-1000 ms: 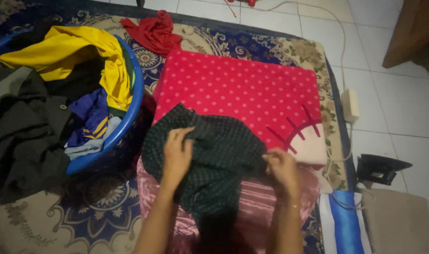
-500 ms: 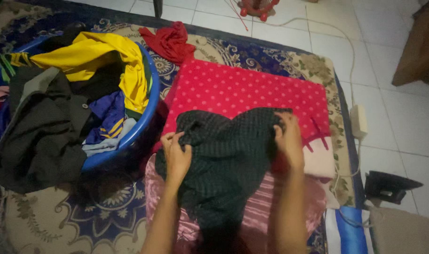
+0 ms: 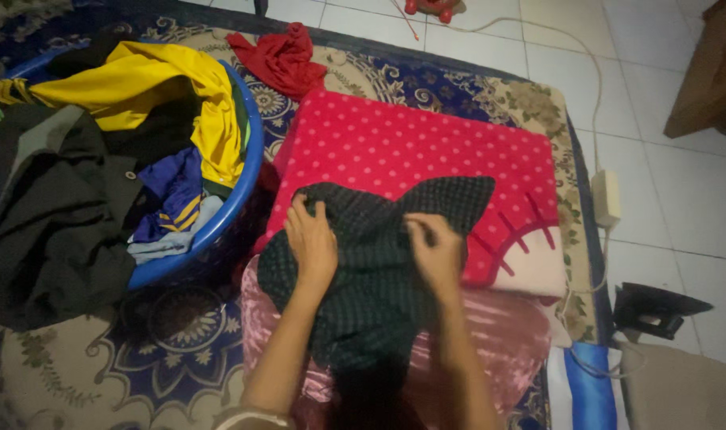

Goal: The person irons several garments on a bed using an electric iron. They smooth and fold a white shirt, then a dark green checkered shirt, and finally a yellow jersey, placing each folded item aside after ironing.

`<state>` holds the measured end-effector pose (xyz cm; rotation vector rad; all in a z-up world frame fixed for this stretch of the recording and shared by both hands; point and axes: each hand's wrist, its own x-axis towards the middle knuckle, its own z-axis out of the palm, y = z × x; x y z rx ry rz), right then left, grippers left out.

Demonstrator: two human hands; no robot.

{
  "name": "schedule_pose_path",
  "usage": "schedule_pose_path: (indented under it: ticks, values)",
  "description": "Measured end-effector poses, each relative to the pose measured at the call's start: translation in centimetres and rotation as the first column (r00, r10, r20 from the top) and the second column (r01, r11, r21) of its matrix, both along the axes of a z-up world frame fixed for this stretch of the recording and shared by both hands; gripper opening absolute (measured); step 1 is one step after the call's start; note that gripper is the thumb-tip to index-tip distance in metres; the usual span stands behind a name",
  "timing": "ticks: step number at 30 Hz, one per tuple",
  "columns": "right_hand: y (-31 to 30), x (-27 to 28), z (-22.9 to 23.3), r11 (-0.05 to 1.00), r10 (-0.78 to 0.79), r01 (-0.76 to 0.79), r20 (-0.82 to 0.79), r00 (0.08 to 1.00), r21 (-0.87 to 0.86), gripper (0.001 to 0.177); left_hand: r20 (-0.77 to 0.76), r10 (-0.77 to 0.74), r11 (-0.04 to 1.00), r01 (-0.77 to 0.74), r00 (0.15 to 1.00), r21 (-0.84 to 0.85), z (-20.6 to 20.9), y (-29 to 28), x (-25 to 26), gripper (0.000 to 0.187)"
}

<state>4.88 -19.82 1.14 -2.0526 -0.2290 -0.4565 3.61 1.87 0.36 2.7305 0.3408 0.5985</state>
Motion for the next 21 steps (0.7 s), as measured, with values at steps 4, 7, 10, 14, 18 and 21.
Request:
schedule_pose_path:
  ticks: [4, 7, 10, 14, 18, 21]
  values:
    - [6.0, 0.6, -0.2, 0.917, 0.383, -0.399, 0.231, 0.895, 0.024, 0.017, 0.097, -0.041, 0.98, 0.059, 0.994, -0.192, -0.7, 0.7, -2.6, 0.067]
    - [9.6, 2.2, -1.3, 0.875, 0.481, -0.458, 0.18, 0.858, -0.154, 0.018, 0.145, -0.009, 0.95, 0.054, 0.989, -0.307, -0.8, 2.3, -3.2, 0.055]
    - [11.8, 3.6, -2.7, 0.905, 0.318, -0.312, -0.027, 0.948, -0.288, 0.027, 0.135, 0.005, 0.935, 0.043, 0.991, -0.352, -1.6, 3.8, -3.3, 0.031]
    - [12.5, 4.7, -3.7, 0.908, 0.281, -0.27, -0.014, 0.96, -0.319, 0.042, 0.301, 0.071, 0.832, 0.11, 0.951, -0.544, -4.2, 5.5, -3.4, 0.016]
    - [11.5, 4.6, -3.1, 0.902, 0.313, -0.337, -0.127, 0.941, -0.269, 0.04, 0.394, 0.225, 0.353, 0.302, 0.891, -0.885, -6.7, 6.8, -2.8, 0.014]
    - [11.4, 3.8, -1.6, 0.899, 0.407, -0.388, 0.06, 0.912, -0.203, 0.041, 0.323, 0.3, 0.182, 0.278, 0.898, -0.943, -7.1, 7.1, -2.6, 0.014]
